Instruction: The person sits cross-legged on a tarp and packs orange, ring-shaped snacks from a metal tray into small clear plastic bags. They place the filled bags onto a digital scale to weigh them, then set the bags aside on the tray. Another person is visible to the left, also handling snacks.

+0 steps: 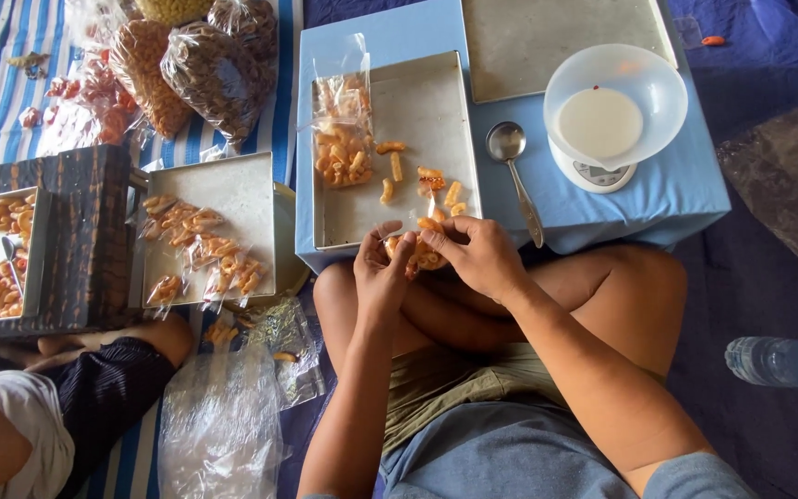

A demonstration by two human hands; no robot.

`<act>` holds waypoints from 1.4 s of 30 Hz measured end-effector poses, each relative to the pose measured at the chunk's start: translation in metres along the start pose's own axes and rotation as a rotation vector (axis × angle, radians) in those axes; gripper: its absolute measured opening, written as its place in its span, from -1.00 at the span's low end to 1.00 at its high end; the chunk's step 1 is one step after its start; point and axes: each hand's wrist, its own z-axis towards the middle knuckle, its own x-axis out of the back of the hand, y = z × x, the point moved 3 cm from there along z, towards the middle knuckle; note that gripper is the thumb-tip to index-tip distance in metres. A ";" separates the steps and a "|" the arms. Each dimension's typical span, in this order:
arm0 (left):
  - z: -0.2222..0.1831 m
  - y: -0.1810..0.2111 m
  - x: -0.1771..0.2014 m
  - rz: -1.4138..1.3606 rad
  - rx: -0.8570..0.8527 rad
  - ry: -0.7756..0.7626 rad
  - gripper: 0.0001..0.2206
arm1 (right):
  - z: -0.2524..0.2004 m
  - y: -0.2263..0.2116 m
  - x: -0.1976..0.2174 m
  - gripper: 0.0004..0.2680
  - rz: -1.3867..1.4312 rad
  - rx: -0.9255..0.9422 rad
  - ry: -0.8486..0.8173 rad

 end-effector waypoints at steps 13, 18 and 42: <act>-0.008 0.016 -0.011 0.002 -0.025 -0.011 -0.61 | -0.020 -0.012 0.002 -0.78 0.260 -0.235 -0.132; -0.013 0.029 -0.020 0.013 0.000 -0.029 -0.62 | -0.022 -0.008 0.008 -0.80 0.219 -0.232 -0.120; 0.000 0.010 -0.036 0.164 0.045 -0.155 -0.62 | -0.005 0.020 0.012 -0.72 -0.035 -0.070 0.133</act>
